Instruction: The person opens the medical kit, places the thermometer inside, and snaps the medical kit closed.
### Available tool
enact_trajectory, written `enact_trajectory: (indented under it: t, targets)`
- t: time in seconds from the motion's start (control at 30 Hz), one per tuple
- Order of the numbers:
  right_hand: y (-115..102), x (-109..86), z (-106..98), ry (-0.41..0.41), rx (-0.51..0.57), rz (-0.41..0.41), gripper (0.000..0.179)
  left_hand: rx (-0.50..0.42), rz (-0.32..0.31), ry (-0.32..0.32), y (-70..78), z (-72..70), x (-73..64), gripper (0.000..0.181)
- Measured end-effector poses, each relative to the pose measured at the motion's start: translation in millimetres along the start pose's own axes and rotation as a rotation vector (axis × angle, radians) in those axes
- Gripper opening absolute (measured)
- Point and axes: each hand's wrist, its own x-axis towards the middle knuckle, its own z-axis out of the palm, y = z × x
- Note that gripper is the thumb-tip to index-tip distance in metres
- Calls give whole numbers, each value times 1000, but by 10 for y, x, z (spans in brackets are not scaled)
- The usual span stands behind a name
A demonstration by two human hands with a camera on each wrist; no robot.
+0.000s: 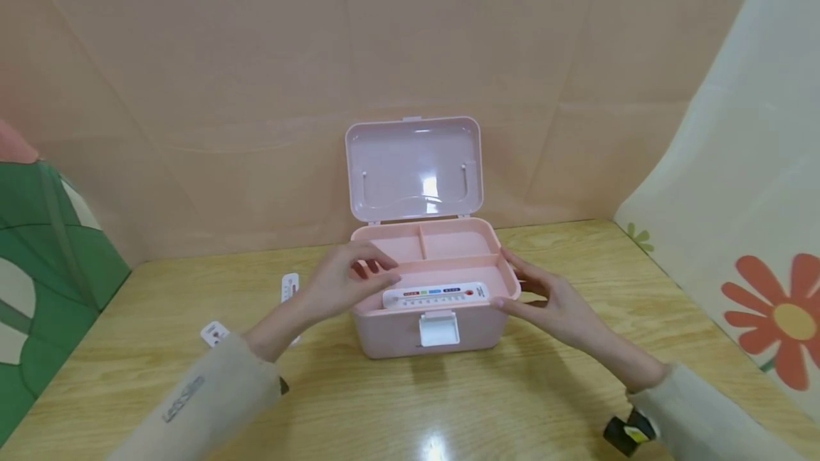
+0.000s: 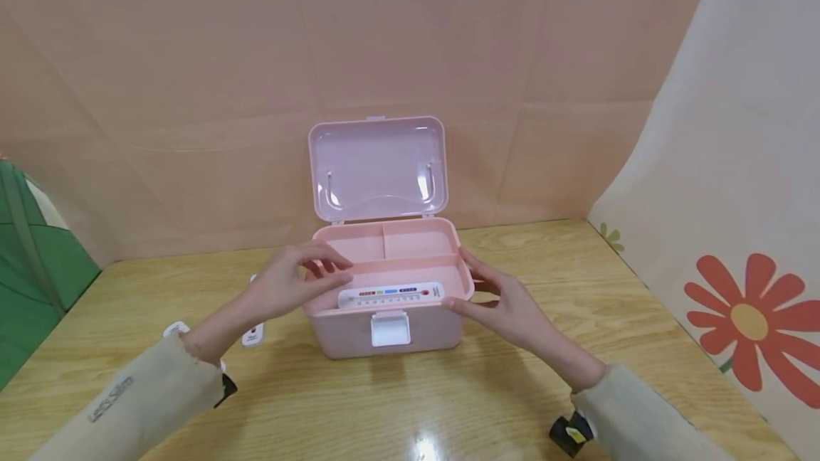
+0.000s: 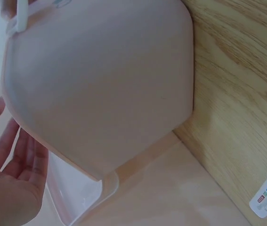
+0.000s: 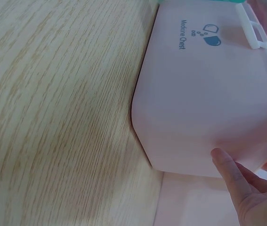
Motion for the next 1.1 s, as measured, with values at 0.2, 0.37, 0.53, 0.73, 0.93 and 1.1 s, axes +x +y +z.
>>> enact_trajectory:
  t: [0.2,0.37,0.53,0.73,0.93,1.1]
  targets:
    - [-7,3,-3,-2,0,5,74,37,7,124,-24,-39,-53,10]
    - [-3,9,-4,-5,-3,-3,74,30,50,203,-58,-48,-107,9]
    - [15,13,-1,-9,-6,-24,73,45,77,335,-63,-45,-183,8]
    - [4,16,19,4,2,-6,74,76,58,495,-76,-63,-292,13]
    - [2,10,17,2,4,-7,74,82,17,572,-162,-63,-402,16]
    - [2,9,16,2,3,-19,73,71,11,618,-224,-78,-462,17]
